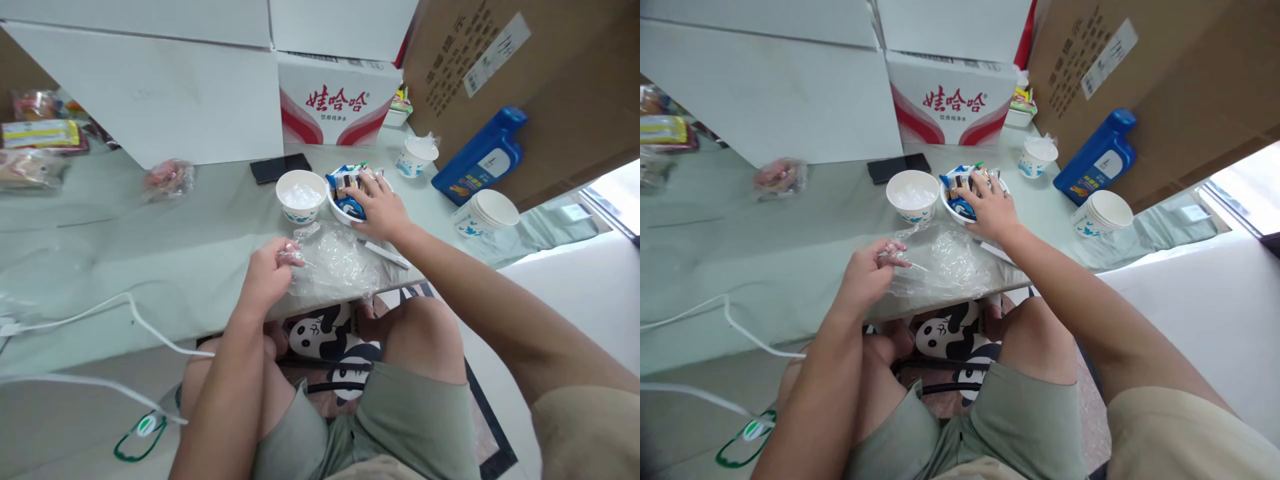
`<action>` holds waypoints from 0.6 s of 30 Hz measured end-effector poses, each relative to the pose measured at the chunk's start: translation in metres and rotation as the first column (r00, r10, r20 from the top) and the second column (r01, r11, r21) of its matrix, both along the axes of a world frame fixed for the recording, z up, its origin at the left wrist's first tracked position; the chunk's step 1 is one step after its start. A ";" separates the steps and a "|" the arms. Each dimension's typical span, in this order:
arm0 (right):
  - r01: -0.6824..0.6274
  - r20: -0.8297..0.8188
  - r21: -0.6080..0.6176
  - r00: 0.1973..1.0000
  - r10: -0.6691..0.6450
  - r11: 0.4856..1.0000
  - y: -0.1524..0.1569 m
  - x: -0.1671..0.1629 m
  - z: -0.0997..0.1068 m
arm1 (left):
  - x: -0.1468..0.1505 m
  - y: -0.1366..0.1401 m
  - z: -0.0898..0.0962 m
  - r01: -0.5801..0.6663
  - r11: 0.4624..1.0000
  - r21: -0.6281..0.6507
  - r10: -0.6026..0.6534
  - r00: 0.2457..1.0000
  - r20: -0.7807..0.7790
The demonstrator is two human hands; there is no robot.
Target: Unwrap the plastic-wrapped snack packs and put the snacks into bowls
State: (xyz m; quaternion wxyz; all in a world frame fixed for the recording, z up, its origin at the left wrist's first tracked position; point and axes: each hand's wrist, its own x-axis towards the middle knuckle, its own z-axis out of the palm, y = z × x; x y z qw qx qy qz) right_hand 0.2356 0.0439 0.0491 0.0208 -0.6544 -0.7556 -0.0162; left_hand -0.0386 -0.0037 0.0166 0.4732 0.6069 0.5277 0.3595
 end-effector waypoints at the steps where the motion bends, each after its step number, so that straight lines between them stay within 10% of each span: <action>1: 0.000 -0.001 0.017 1.000 0.000 1.000 0.003 0.002 -0.002 | 0.000 0.000 -0.001 0.001 1.000 0.002 -0.001 1.000 -0.006; 18: 0.190 -0.058 0.107 0.981 -0.185 0.976 -0.025 0.130 -0.020 | -0.007 0.003 0.000 -0.031 0.999 -0.009 0.030 0.997 -0.074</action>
